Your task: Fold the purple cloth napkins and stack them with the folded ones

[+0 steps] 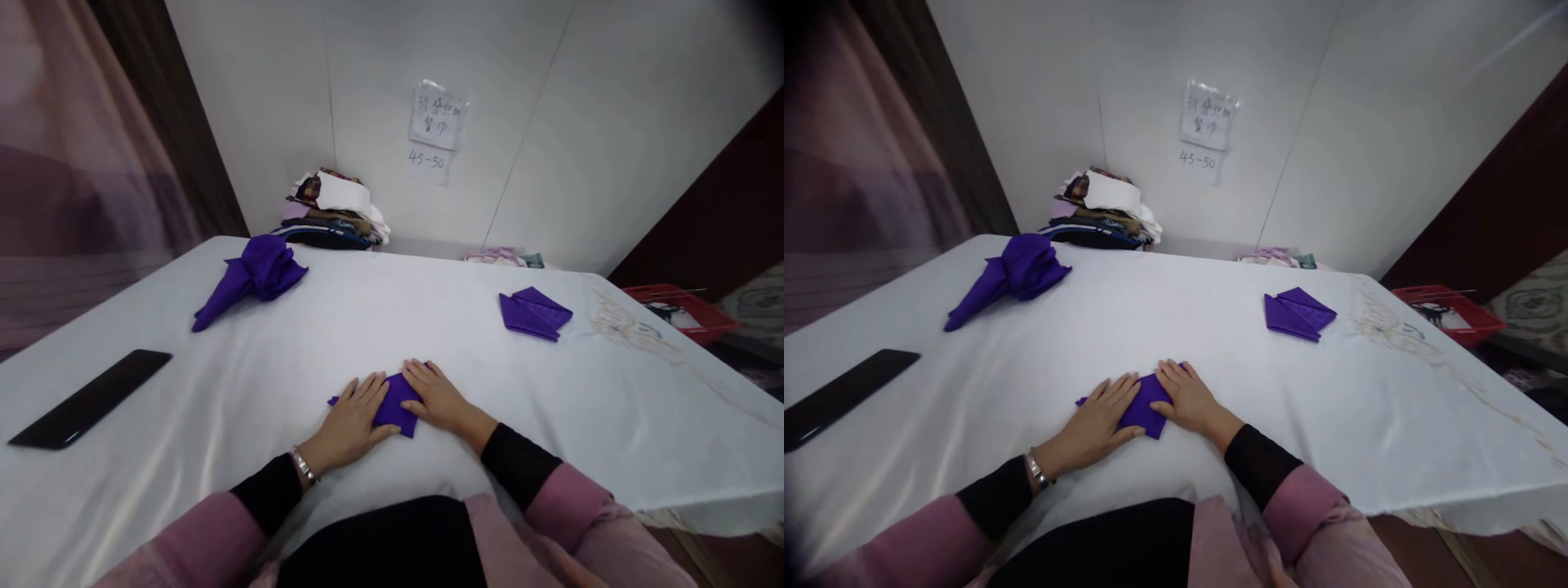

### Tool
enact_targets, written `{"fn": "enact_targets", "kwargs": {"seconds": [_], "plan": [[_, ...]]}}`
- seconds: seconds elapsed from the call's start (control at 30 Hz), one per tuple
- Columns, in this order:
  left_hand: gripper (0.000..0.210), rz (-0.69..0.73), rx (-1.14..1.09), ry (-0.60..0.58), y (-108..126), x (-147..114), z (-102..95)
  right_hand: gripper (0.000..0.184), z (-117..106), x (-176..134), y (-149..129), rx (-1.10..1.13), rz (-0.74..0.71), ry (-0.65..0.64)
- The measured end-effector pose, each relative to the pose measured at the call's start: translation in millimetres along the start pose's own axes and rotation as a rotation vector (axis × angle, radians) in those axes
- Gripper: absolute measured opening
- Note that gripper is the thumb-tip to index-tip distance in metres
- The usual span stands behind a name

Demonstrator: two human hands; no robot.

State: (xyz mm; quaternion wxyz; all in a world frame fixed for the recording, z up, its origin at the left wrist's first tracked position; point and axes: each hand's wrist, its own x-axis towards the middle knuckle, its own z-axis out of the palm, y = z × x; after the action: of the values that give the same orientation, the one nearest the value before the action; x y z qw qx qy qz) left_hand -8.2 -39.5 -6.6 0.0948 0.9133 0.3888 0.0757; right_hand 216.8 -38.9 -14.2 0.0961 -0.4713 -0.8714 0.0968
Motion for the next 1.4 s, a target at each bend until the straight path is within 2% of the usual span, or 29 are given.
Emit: {"fn": "enact_targets", "kwargs": {"seconds": [0.13, 0.37, 0.63, 0.73, 0.83, 0.9, 1.0, 1.1, 1.2, 1.4], "plan": [[0.076, -0.048, -0.001, 0.024, 7, 11, -3.4, 0.068, 2, 0, 0, -0.001, 0.001, 0.013], [0.079, 0.006, 0.013, 0.083, 5, 13, 18.2, 0.071, -3, 0, 4, 0.045, 0.002, -0.033], [0.078, 0.002, 0.004, 0.064, 6, 14, 15.6, 0.062, -11, -6, 37, 0.082, 0.201, -0.047], [0.078, 0.002, 0.000, 0.063, 6, 14, 15.6, 0.062, -15, -11, 48, 0.149, 0.351, 0.045], [0.078, 0.004, -0.004, 0.069, 5, 13, 17.1, 0.059, -20, -20, 46, 0.341, 0.518, 0.284], [0.078, 0.002, -0.005, 0.071, 4, 13, 17.8, 0.055, -22, -26, 35, 0.620, 0.604, 0.365], [0.077, -0.005, -0.008, 0.076, 5, 13, 17.8, 0.054, -22, -32, 10, 1.116, 0.701, 0.285], [0.077, -0.016, -0.011, 0.081, 6, 13, 16.8, 0.044, -18, -35, -10, 1.421, 0.754, 0.161], [0.077, -0.023, -0.019, 0.083, 7, 13, 15.0, 0.034, -16, -33, -20, 1.577, 0.758, 0.070], [0.068, -0.042, -0.049, 0.089, 3, 12, 18.2, 0.038, -22, -22, -27, 1.714, 0.702, -0.067]]}}
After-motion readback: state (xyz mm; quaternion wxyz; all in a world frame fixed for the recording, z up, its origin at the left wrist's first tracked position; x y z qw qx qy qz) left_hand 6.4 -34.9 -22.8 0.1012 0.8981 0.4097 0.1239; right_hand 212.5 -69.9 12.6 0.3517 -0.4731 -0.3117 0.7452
